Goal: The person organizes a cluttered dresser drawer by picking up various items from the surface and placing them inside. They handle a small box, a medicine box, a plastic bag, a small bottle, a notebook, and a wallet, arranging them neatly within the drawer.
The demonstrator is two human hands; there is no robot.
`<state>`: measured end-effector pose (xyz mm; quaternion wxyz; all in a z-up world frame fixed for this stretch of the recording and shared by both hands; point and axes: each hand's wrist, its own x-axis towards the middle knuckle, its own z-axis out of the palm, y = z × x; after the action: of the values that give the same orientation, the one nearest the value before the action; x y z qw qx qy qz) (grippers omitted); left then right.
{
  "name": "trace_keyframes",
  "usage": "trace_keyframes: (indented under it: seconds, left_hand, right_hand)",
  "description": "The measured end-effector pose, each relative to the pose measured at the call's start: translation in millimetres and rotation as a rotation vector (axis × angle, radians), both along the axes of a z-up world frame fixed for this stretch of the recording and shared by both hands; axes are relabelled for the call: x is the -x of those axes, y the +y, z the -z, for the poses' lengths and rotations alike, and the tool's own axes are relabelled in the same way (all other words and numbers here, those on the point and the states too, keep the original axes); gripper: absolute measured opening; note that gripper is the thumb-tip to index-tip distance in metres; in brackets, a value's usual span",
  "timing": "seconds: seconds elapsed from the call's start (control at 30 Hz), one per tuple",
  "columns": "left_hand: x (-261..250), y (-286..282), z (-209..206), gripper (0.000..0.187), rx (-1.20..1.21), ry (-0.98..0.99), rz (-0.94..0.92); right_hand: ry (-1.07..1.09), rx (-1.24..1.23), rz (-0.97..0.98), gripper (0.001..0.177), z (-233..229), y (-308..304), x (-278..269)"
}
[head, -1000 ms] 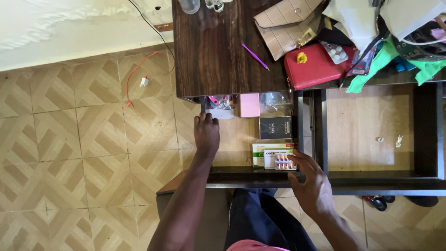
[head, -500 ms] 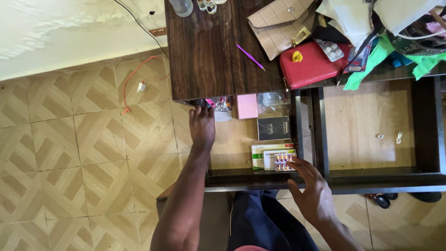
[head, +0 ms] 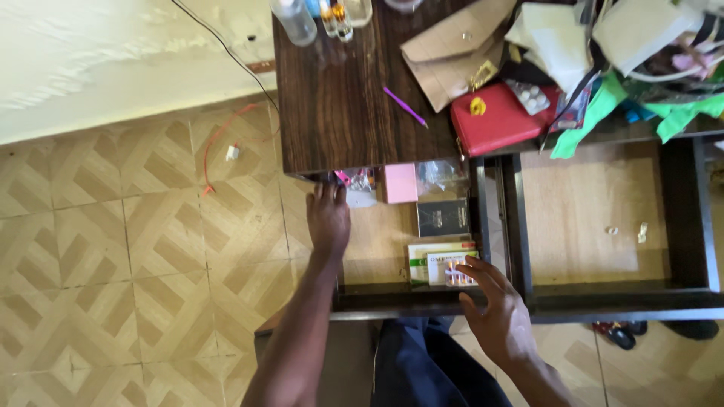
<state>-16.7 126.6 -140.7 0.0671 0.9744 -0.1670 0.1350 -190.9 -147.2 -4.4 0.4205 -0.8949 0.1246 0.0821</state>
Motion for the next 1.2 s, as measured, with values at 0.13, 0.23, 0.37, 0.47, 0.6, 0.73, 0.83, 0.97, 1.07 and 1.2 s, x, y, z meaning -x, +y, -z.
trace_keyframes:
  seconds: [0.13, 0.23, 0.37, 0.47, 0.6, 0.73, 0.83, 0.97, 1.07, 1.2]
  left_hand:
    - [16, -25, -54, 0.024, 0.243, 0.0, -0.04]
    - [14, -47, -91, 0.013, 0.466, 0.045, -0.044]
    - [-5, -83, -137, 0.011, 0.569, -0.012, 0.019]
    - [-29, -106, -166, 0.012, 0.655, 0.054, 0.039]
    - [-58, -134, -192, 0.014, 0.693, 0.013, 0.158]
    - [-79, -158, -202, 0.012, 0.684, 0.066, 0.205]
    - [-90, -172, -202, 0.01, 0.642, 0.098, 0.268]
    - [-96, -188, -199, 0.008, 0.598, 0.186, 0.309]
    - [-101, -197, -194, 0.009, 0.558, 0.285, 0.317]
    - [-128, -227, -179, 0.013, 0.57, 0.174, 0.358]
  right_hand:
    - [-0.13, 0.036, -0.028, 0.051, -11, -10, -32]
    - [-0.265, 0.093, -0.052, 0.049, -27, -26, -58]
    - [-0.246, 0.078, 0.023, 0.047, -60, -39, -95]
    - [-0.298, 0.104, 0.064, 0.046, -80, -49, -119]
    - [-0.354, 0.131, 0.136, 0.046, -94, -60, -138]
    - [-0.381, 0.132, 0.189, 0.048, -101, -74, -145]
    - [-0.378, 0.12, 0.264, 0.048, -102, -82, -147]
    - [-0.326, 0.092, 0.356, 0.048, -99, -87, -142]
    - [-0.243, 0.069, 0.43, 0.048, -102, -86, -133]
    - [-0.154, 0.061, 0.507, 0.05, -104, -91, -123]
